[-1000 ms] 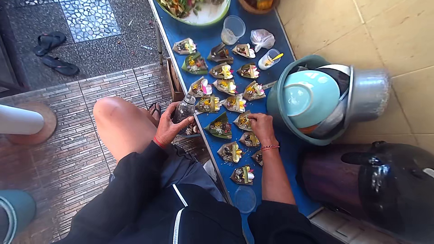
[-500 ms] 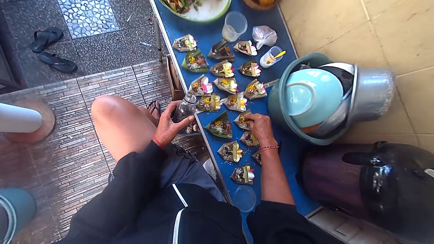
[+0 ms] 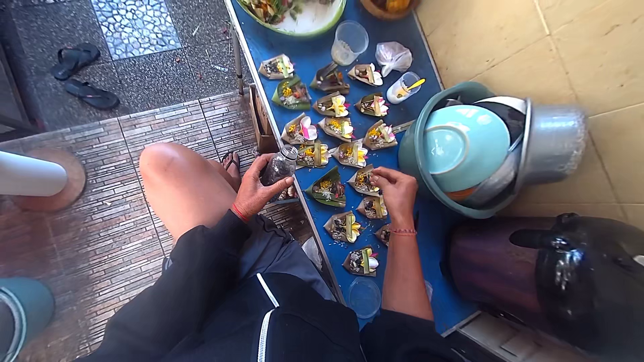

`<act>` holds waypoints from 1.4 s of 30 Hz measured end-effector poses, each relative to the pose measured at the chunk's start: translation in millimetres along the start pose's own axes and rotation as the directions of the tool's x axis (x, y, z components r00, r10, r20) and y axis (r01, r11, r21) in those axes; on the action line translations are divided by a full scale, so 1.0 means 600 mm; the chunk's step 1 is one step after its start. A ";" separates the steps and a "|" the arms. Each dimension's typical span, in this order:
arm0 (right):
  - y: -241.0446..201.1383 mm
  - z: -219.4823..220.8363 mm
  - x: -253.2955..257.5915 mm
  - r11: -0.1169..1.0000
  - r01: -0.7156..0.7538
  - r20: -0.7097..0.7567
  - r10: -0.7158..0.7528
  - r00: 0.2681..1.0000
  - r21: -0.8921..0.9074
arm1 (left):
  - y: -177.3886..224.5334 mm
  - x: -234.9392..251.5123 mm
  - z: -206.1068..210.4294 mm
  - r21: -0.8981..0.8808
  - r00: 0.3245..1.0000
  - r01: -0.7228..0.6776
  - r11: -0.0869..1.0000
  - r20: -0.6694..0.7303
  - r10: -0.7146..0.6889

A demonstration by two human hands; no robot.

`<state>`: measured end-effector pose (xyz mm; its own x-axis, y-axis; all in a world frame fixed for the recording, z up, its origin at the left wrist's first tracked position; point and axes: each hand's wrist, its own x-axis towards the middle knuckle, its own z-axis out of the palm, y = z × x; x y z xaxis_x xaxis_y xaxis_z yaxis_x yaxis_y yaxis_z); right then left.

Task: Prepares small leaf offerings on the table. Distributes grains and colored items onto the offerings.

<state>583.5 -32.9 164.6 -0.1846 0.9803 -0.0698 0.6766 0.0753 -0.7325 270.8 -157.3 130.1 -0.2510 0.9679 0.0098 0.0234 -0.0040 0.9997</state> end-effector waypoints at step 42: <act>-0.177 0.190 -0.084 -0.193 -0.286 0.343 0.433 0.834 0.939 | 0.024 -0.046 0.055 0.368 0.988 -0.101 0.924 0.143 0.051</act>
<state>439.6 -111.1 168.8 -0.1051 0.7874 -0.6074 -0.7470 -0.4657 -0.4745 310.0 -176.1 143.5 -0.1081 0.9925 0.0577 0.4035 -0.0092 0.9149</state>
